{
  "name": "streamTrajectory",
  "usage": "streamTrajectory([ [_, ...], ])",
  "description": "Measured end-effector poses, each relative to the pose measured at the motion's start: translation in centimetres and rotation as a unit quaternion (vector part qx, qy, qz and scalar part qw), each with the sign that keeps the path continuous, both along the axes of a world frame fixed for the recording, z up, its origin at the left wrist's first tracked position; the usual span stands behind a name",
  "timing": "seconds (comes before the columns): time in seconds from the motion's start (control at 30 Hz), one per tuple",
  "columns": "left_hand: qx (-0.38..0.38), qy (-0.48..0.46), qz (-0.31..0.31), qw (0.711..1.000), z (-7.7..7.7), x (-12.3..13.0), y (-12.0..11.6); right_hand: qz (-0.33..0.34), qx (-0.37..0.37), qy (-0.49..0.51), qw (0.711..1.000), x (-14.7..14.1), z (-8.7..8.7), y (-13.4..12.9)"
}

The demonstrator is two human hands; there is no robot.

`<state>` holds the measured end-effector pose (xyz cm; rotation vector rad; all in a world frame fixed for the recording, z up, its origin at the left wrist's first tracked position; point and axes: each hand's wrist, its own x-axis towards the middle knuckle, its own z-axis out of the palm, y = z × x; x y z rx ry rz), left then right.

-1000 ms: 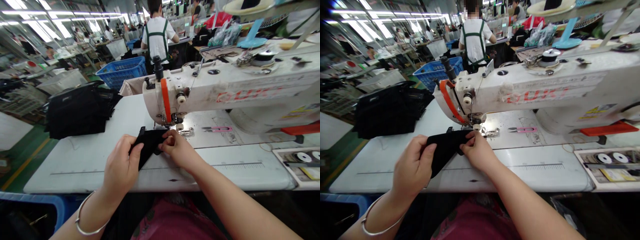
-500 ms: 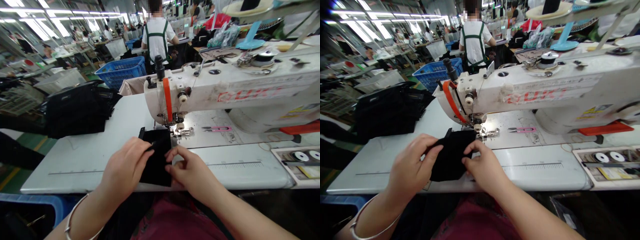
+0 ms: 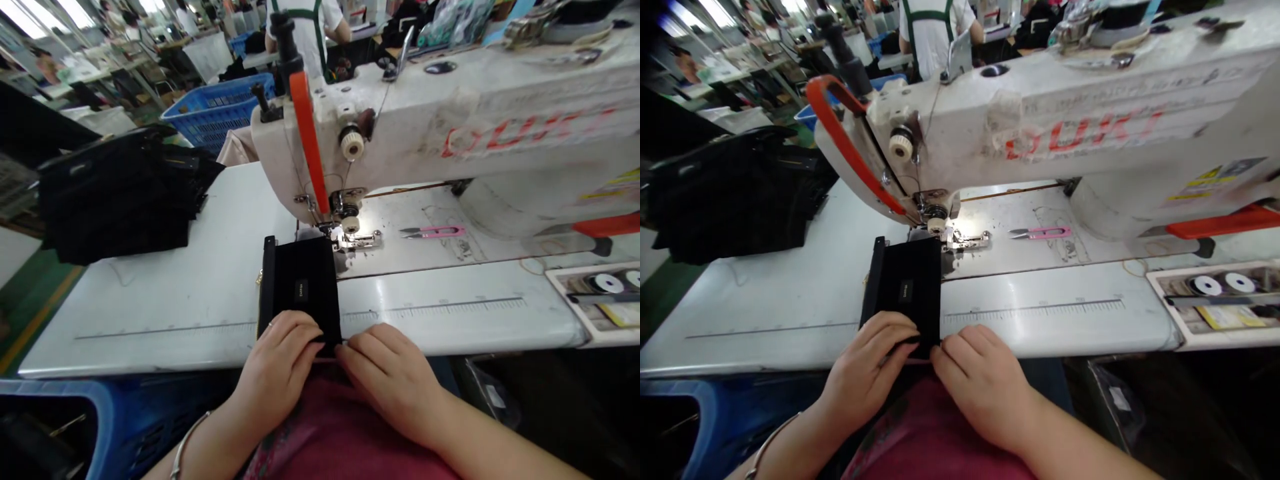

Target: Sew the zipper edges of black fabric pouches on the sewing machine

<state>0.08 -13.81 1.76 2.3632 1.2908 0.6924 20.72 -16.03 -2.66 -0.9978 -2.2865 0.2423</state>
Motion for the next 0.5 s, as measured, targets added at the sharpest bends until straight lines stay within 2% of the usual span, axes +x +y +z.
streamTrajectory([
  [0.1,0.059,-0.039,0.026,0.997,1.0,-0.4,-0.3,0.025,0.018,0.027,0.999,0.3,0.0,0.2],
  [0.2,0.117,0.012,-0.003,0.993,1.5,-0.6,-0.6,0.037,0.029,0.038,0.998,0.5,0.1,0.3],
  [0.33,0.102,0.108,-0.083,0.985,0.2,-0.4,-0.8,0.038,0.027,0.033,0.998,0.5,0.1,0.4],
  [0.43,0.082,0.118,-0.093,0.985,-0.9,-0.4,-0.9,0.041,0.028,0.026,0.998,0.6,0.0,0.3],
  [0.5,0.073,0.099,-0.095,0.988,-1.1,-0.3,-0.9,0.042,0.039,0.024,0.998,0.7,0.0,0.3],
])
